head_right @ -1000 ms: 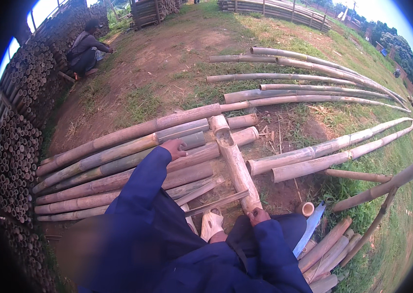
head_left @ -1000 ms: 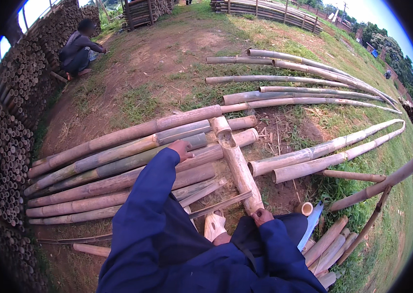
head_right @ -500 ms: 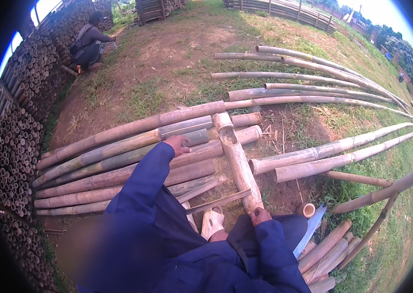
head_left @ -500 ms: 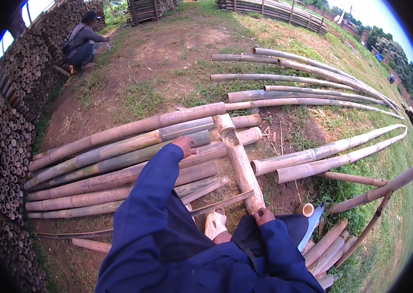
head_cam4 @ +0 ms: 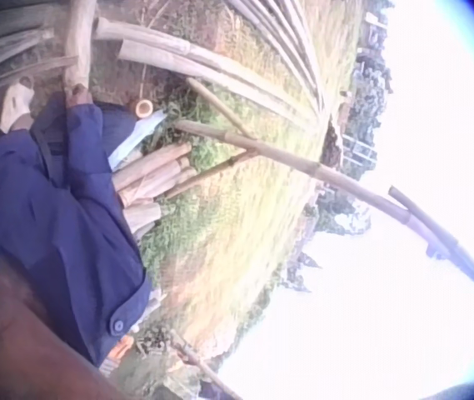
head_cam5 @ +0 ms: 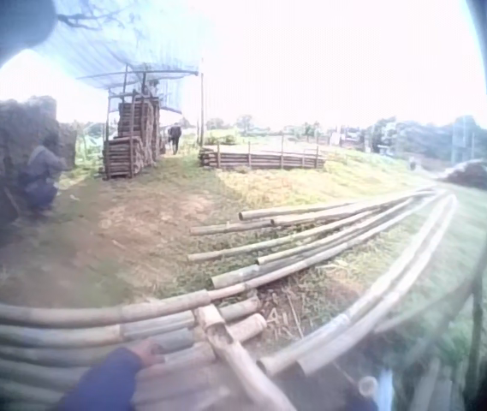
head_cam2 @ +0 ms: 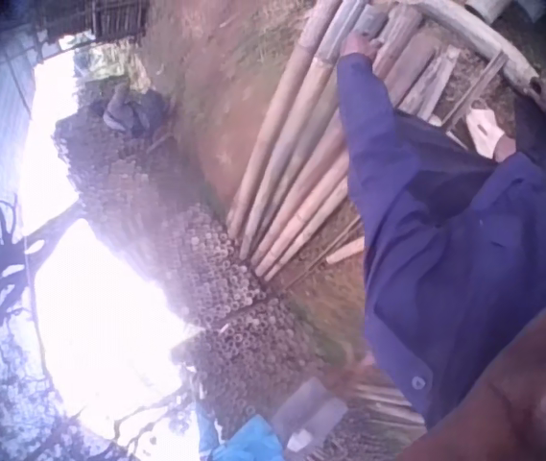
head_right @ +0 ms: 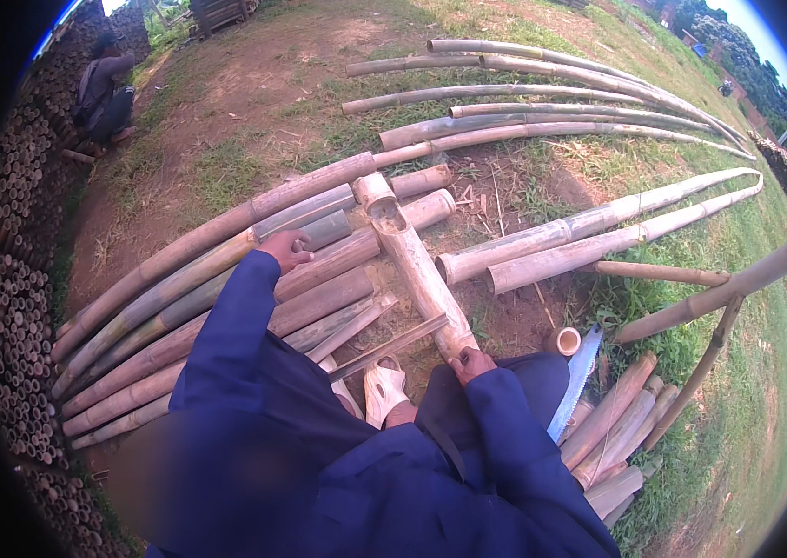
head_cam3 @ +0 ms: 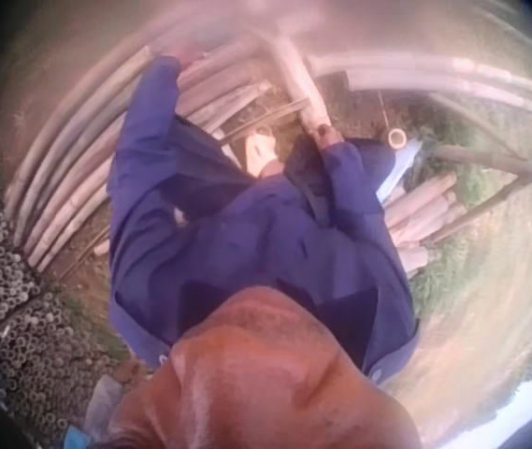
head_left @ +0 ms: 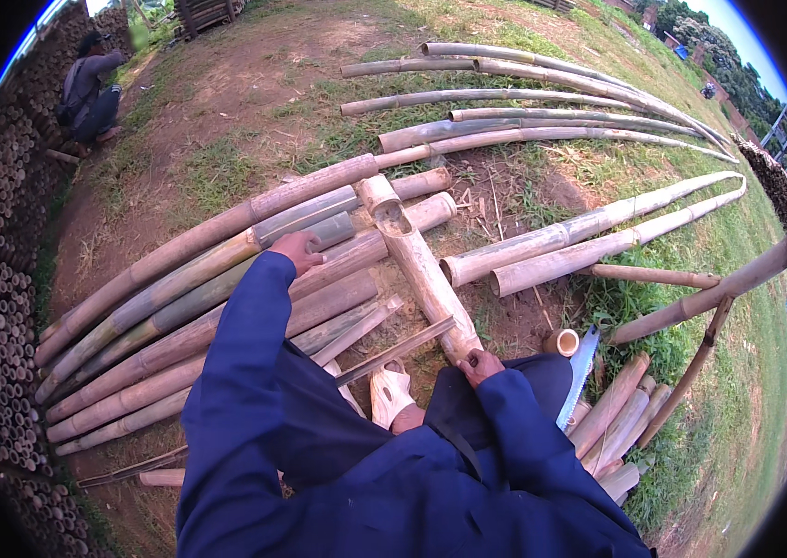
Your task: The person sits on the ground and uses a hand saw to cut bamboo poles into shorter sections. They repeatedly position a pole, saw through it, and set the cut piece aside.
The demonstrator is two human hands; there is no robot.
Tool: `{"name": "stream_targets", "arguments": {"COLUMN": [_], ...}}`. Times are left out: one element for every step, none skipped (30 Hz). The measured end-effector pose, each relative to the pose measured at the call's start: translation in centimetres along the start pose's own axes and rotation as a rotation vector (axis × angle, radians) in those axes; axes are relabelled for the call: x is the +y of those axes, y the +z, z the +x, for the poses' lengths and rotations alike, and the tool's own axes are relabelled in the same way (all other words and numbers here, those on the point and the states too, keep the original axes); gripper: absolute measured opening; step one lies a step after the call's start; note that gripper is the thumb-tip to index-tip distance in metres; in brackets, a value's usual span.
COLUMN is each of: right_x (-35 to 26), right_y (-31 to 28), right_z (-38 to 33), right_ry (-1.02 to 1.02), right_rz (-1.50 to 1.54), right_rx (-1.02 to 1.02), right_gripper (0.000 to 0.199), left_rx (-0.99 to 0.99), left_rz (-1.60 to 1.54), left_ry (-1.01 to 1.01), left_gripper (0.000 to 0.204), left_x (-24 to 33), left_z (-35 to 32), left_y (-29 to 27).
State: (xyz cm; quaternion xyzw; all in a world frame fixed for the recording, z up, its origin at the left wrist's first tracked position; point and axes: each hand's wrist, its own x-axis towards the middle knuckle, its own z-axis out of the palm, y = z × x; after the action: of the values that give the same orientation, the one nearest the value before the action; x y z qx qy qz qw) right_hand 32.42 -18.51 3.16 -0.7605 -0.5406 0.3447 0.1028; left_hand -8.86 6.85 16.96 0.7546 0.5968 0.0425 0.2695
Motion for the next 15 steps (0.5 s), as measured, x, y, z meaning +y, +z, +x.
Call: {"name": "stream_targets", "arguments": {"right_x": [-0.2,-0.4,-0.5,-0.6,-0.7,-0.6,-0.3,-0.6,-0.4,-0.1,-0.2,-0.4,-0.5,-0.2,0.3], "right_y": [-0.1,-0.1,-0.3,-0.3,-0.1,-0.2,-0.1,0.0,0.0,0.6,0.4,0.3,0.5,0.5,0.5], "right_z": [-0.2,-0.4,-0.3,-0.4,-0.3,-0.2,-0.4,-0.4,-0.4,-0.7,-0.3,-0.2,-0.2,-0.1,-0.1], "right_ry": [0.017,0.017,0.016,0.015,0.013,0.016,0.019,0.015,0.021,0.025,0.016,0.006,-0.002,-0.006,-0.007], "right_rz": [0.001,-0.002,-0.002,-0.002,0.002,0.005,0.009,0.009,0.013,0.017,0.018,0.007,-0.003,0.001,0.004], "right_rx": [0.001,-0.005,-0.006,-0.006,-0.018,-0.022,-0.027,-0.025,-0.020,-0.017,0.004,0.009,0.017,0.023,0.028], "right_gripper": [0.036,0.036,0.036,0.036,0.037,0.037,0.037,0.036,0.036,0.035,0.035,0.035,0.034,0.034,0.034], "left_rx": [-0.013,-0.023,-0.031,-0.039,-0.040,-0.042,-0.045,-0.041,-0.040,-0.039,-0.041,-0.041,-0.009,-0.016,-0.015], "left_rz": [-0.015,-0.033,-0.048,-0.062,-0.070,-0.080,-0.090,-0.096,-0.109,-0.121,-0.106,-0.094,-0.061,-0.100,-0.102], "left_ry": [-0.007,-0.023,-0.034,-0.045,-0.055,-0.056,-0.058,-0.068,-0.063,-0.058,-0.067,-0.069,-0.021,-0.033,-0.018], "left_gripper": [0.050,0.050,0.051,0.052,0.051,0.051,0.050,0.049,0.049,0.049,0.049,0.048,0.048,0.049,0.049], "left_x": [0.1,-0.1,-0.2,-0.3,-0.5,-0.3,-0.2,-0.3,0.1,0.1,0.1,-0.3,-1.1,-0.3,-0.2], "left_z": [0.0,-0.2,0.0,0.2,0.0,0.2,0.2,0.0,0.2,0.2,0.1,0.1,0.5,0.2,0.6], "left_y": [0.0,0.0,0.0,-0.1,-0.2,-0.2,-0.1,-0.4,-0.3,0.0,-0.4,-0.5,-0.2,-0.4,-0.1]}}
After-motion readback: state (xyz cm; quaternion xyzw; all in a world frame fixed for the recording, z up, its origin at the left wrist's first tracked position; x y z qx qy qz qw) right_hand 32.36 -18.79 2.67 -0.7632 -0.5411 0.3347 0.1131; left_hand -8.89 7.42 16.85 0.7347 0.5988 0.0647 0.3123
